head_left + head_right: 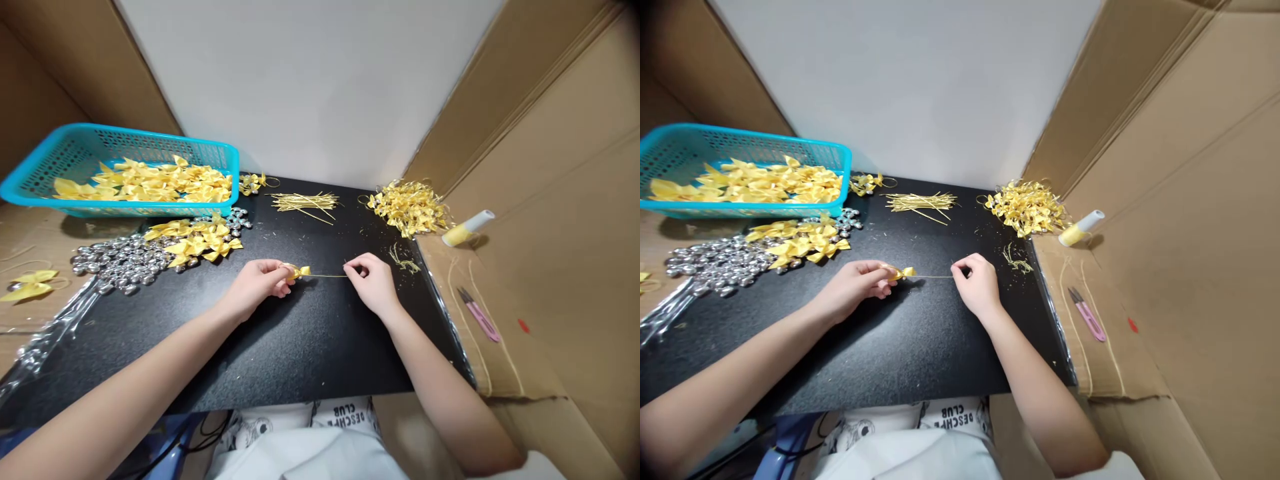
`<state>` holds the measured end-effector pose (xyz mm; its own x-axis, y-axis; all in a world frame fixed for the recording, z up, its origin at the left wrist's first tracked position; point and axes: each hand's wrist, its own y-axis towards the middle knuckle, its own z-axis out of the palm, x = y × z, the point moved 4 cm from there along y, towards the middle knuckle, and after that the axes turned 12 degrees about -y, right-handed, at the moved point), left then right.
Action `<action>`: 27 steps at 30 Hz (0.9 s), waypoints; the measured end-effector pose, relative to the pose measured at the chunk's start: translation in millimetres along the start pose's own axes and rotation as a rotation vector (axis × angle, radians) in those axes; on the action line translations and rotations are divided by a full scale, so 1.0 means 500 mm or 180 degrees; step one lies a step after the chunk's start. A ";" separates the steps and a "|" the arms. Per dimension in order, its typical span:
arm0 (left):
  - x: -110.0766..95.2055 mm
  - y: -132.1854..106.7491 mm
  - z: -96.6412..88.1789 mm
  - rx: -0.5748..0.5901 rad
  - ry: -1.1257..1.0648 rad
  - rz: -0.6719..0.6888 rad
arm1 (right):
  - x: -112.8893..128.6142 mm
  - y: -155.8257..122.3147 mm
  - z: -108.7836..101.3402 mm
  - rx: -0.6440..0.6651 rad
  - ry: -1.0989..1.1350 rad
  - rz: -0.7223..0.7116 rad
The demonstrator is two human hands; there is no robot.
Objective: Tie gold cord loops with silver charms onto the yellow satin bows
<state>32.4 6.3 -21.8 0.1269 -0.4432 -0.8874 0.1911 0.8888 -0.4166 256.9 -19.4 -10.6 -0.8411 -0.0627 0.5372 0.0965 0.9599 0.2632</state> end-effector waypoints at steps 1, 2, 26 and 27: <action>0.000 0.000 -0.001 -0.0003 0.0001 0.0006 | -0.004 0.002 0.004 0.0042 -0.0088 -0.0003; 0.000 0.001 -0.001 -0.0005 -0.0004 0.0007 | -0.008 0.006 0.008 0.0068 -0.0145 0.0008; -0.008 -0.019 0.025 0.0292 0.0061 0.0346 | -0.368 -0.150 -0.297 0.0781 -0.2593 0.1750; -0.007 -0.020 0.027 0.0316 0.0057 0.0338 | -0.374 -0.150 -0.292 0.0753 -0.2584 0.1650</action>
<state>43.2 -2.6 -12.1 0.1343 -0.3444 -0.9292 0.2729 0.9143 -0.2994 484.9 -119.4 -13.8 -0.8429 0.5017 -0.1946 0.5212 0.8510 -0.0635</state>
